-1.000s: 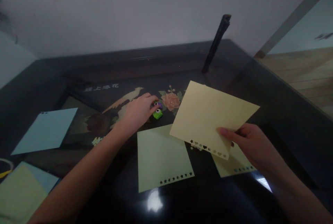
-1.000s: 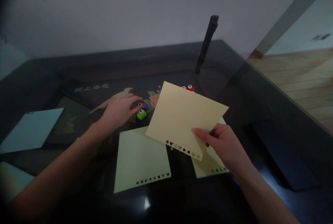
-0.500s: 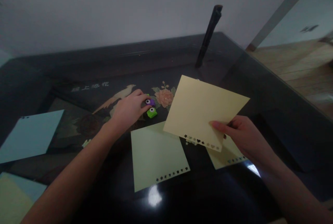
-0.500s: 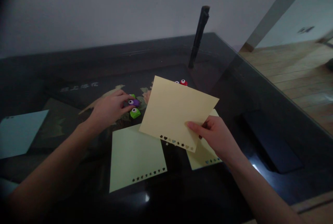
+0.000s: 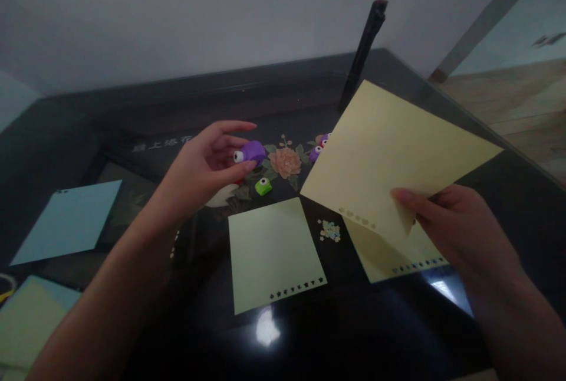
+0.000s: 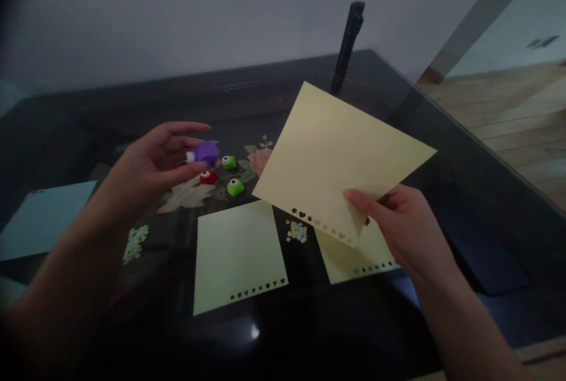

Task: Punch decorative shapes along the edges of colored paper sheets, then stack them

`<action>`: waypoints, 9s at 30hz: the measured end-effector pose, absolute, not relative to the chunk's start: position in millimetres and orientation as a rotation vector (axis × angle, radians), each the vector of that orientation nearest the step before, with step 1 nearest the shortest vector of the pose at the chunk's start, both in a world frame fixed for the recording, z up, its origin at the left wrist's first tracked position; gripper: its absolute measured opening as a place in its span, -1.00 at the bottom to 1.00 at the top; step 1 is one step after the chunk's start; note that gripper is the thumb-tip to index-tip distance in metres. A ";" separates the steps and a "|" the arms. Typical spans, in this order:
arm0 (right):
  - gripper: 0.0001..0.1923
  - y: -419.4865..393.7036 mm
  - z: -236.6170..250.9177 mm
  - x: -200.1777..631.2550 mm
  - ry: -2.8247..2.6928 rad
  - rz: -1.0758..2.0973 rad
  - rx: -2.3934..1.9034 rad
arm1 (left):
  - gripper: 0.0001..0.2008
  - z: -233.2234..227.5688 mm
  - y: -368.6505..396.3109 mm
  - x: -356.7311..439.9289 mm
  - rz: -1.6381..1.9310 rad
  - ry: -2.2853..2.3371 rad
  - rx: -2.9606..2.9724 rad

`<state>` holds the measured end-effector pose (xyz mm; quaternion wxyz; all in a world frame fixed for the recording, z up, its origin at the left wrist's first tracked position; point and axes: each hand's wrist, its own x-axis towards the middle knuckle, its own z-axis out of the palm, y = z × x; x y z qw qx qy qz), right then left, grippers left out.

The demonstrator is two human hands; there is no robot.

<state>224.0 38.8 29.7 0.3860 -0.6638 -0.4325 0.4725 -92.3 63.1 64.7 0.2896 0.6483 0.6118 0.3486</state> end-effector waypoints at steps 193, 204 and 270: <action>-0.92 17.4 7.6 219.2 -1.768 0.397 -1.334 | -0.76 -4.6 17.0 -4.1 0.873 1.084 0.705; -0.91 16.3 11.4 217.4 -1.774 0.400 -1.350 | -0.75 -2.6 18.1 -3.6 0.882 1.097 0.730; -0.89 -7.2 10.3 229.3 -1.748 0.266 -1.508 | -0.73 -6.4 7.2 -0.6 0.898 1.086 0.748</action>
